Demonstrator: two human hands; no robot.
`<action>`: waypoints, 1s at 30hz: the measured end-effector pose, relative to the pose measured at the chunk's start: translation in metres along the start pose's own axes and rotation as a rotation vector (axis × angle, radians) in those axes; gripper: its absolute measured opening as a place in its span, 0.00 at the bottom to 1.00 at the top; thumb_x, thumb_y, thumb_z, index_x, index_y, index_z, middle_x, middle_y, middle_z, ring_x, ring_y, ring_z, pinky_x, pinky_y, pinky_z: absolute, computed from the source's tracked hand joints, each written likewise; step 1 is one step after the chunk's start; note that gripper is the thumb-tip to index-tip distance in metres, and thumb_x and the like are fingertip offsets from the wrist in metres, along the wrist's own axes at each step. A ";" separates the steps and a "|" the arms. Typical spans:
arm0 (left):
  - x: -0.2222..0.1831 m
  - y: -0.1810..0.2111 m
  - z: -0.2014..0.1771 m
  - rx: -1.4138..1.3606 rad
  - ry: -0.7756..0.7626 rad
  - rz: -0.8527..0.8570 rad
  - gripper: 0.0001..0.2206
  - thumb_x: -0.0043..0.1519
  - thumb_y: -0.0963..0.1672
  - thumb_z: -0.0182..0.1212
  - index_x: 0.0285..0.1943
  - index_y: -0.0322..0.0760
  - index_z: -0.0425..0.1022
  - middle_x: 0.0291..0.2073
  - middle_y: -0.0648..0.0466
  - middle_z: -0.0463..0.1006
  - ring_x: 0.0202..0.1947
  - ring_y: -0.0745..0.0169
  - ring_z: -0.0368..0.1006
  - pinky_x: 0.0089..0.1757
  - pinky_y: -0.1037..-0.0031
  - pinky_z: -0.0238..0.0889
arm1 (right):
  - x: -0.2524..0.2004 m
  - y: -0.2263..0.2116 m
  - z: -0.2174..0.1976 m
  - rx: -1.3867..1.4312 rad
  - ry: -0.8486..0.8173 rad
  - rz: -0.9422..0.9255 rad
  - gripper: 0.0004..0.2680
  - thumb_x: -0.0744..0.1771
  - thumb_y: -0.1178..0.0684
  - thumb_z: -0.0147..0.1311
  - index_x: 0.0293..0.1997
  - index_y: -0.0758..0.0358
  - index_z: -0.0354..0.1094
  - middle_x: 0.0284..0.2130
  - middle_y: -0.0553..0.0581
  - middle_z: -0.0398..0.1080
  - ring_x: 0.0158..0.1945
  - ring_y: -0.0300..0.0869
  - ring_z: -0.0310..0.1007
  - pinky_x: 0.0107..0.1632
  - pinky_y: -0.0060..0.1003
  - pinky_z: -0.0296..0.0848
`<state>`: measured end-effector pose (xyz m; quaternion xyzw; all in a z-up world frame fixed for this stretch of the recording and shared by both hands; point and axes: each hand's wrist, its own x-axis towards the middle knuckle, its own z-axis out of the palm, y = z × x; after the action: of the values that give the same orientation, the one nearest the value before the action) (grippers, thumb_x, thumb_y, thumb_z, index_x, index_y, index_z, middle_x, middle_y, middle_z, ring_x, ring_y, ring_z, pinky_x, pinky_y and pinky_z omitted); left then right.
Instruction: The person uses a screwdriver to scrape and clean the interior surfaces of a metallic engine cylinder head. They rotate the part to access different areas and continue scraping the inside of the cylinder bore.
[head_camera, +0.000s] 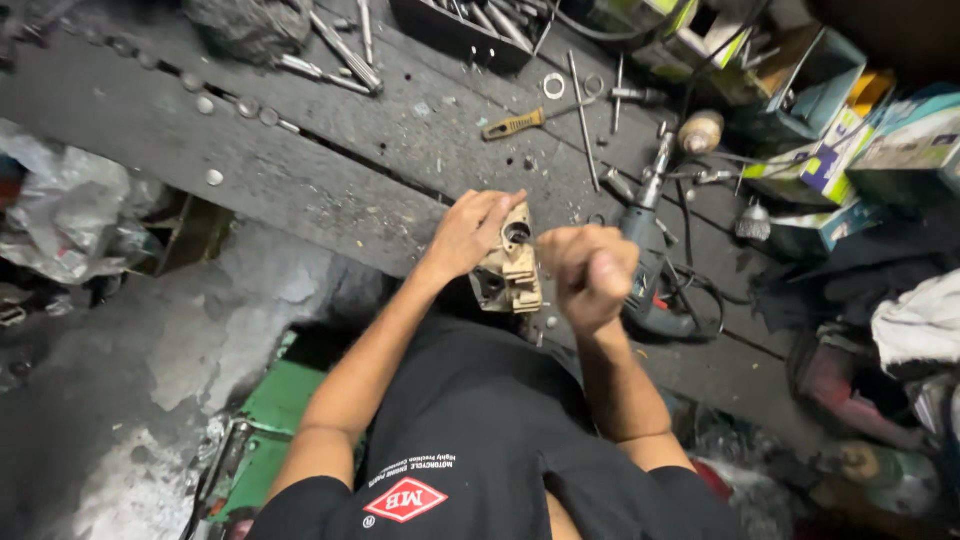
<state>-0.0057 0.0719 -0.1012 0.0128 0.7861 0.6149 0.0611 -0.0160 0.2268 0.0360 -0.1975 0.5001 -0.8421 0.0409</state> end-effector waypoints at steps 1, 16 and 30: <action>-0.005 0.000 0.001 0.009 -0.012 0.027 0.16 0.71 0.48 0.52 0.62 0.39 0.78 0.56 0.50 0.80 0.54 0.50 0.73 0.56 0.64 0.65 | 0.000 0.000 -0.006 0.002 0.035 0.031 0.18 0.71 0.44 0.42 0.21 0.63 0.50 0.14 0.52 0.49 0.18 0.38 0.41 0.25 0.39 0.45; -0.033 -0.032 -0.015 0.035 -0.161 0.340 0.55 0.44 0.58 0.81 0.75 0.30 0.52 0.72 0.32 0.58 0.73 0.33 0.57 0.70 0.49 0.49 | 0.062 0.015 -0.088 0.192 0.319 0.415 0.20 0.73 0.34 0.32 0.28 0.56 0.48 0.11 0.46 0.42 0.13 0.35 0.33 0.18 0.34 0.39; -0.026 -0.049 -0.004 0.013 -0.098 0.326 0.40 0.44 0.59 0.83 0.51 0.31 0.65 0.63 0.30 0.69 0.65 0.32 0.69 0.64 0.48 0.61 | 0.071 0.017 -0.110 0.327 0.281 0.270 0.19 0.71 0.38 0.33 0.23 0.56 0.52 0.09 0.49 0.49 0.11 0.38 0.43 0.17 0.38 0.52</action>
<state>0.0224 0.0533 -0.1451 0.1708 0.7737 0.6101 -0.0012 -0.1244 0.2900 -0.0045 -0.0007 0.3799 -0.9179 0.1144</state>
